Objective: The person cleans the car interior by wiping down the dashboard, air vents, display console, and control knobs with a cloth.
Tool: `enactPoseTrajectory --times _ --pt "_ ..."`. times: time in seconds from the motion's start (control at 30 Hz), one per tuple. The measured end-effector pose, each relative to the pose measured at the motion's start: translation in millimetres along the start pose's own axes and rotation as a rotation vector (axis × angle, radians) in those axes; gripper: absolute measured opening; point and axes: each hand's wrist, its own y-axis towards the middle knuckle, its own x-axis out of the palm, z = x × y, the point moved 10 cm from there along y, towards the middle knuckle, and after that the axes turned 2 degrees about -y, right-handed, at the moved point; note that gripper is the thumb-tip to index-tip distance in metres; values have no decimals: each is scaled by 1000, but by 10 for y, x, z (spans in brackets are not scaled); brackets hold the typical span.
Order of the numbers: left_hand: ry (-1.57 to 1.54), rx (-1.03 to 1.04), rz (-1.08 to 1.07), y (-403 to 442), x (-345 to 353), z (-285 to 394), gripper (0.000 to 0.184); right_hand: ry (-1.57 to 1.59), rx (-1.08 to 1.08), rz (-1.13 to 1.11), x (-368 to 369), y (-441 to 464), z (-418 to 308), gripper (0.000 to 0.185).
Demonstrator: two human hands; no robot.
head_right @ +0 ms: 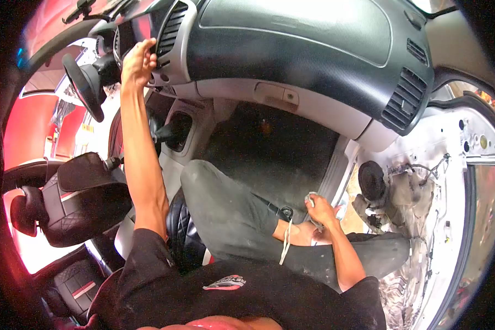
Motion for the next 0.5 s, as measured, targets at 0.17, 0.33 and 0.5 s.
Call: enactPoseTrajectory --times 0.17,0.33,0.5 --pt "5 10 7 -61 -169 -106 20 -1 6 14 -1 37 45 44" --pt "58 58 24 -84 37 90 18 -34 35 -19 -1 19 15 47" --pt "4 45 14 9 -74 -25 13 -17 25 13 -80 78 -18 48"
